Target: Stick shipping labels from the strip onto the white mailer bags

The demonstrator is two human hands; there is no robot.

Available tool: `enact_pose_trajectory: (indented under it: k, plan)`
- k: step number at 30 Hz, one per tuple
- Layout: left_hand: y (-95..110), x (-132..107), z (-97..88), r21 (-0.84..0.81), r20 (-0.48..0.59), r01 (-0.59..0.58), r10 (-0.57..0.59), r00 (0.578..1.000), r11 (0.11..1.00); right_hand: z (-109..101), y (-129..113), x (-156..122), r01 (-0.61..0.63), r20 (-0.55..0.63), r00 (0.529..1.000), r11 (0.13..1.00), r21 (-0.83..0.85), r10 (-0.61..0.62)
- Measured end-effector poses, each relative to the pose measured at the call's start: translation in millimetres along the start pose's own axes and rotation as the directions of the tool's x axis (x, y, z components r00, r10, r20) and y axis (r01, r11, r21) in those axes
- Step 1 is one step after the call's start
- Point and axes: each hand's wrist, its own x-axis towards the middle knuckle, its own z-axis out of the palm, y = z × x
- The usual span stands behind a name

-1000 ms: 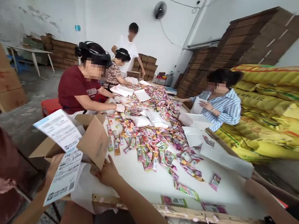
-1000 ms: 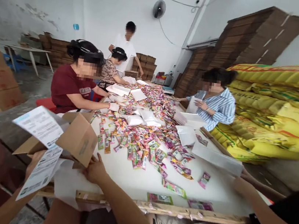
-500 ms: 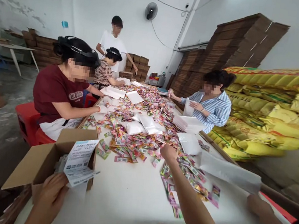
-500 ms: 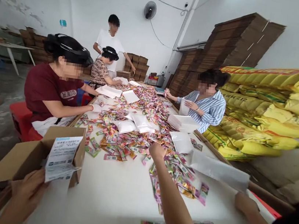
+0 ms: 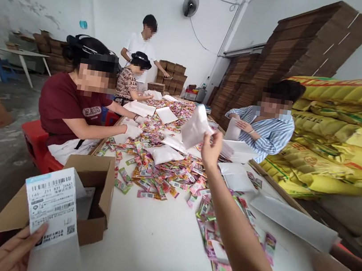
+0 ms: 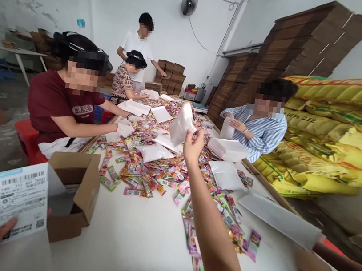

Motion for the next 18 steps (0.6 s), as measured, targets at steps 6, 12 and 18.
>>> enact_pose_trajectory:
  k: [6,12,18]
  plan:
    - [12.9,-42.6,36.5,-0.006,-0.037,-0.099,0.098,0.994,0.995,-33.4,-53.2,-73.4,0.285,0.331,0.849,0.886,0.367,-0.411]
    - [-2.6,-73.5,42.4,0.011,0.083,-0.152,0.151,0.985,0.988,4.4,-61.6,-273.8,0.245,0.710,0.580,0.917,0.315,-0.399]
    - [-43.9,-91.8,19.4,0.337,0.397,-0.229,0.083,0.914,0.913,-63.4,-113.6,-316.4,-0.077,0.699,0.632,0.870,0.487,-0.335]
